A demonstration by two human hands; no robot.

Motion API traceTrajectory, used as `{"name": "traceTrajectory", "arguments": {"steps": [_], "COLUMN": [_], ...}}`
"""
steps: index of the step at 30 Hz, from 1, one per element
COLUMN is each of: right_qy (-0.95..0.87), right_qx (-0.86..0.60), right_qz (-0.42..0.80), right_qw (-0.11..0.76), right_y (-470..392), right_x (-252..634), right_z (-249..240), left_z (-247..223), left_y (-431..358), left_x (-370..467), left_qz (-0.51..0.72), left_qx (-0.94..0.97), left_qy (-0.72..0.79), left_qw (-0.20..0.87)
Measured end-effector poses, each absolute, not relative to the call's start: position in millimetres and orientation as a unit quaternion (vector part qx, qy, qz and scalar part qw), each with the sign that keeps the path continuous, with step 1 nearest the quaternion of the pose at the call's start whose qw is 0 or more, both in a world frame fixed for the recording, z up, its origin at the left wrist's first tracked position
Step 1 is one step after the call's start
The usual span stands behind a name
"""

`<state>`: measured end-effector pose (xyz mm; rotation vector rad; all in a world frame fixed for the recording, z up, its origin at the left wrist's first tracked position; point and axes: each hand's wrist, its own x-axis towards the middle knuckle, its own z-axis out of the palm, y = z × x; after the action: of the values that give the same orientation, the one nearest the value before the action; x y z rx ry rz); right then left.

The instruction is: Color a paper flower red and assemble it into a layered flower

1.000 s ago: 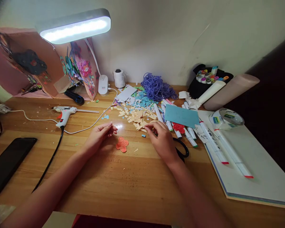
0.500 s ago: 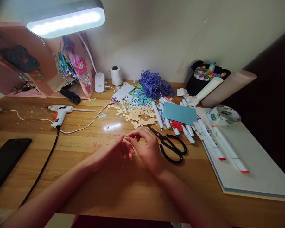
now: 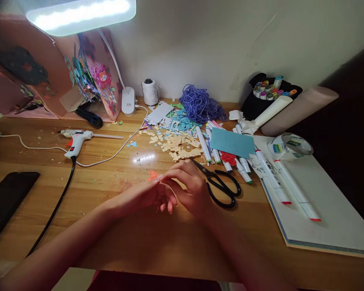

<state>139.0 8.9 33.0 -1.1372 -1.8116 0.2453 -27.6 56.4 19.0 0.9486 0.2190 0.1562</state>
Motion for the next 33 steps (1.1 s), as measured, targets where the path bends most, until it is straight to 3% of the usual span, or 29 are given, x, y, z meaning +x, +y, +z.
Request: {"name": "traceTrajectory", "arguments": {"steps": [17, 33], "right_qy": [-0.775, -0.758], "right_qx": [-0.457, -0.466], "right_qz": [0.081, 0.064], "right_qw": [0.428, 0.453], "right_y": [10.1, 8.8], "right_x": [137.0, 143.4], "right_z": [33.3, 38.4], "left_z": [20.5, 22.3], "left_y": [55.2, 55.7], "left_x": [-29.7, -29.0], "left_qz": [0.010, 0.000], "left_qx": [0.428, 0.425], "left_qy": [0.087, 0.103], "left_qw": [0.900, 0.899]}}
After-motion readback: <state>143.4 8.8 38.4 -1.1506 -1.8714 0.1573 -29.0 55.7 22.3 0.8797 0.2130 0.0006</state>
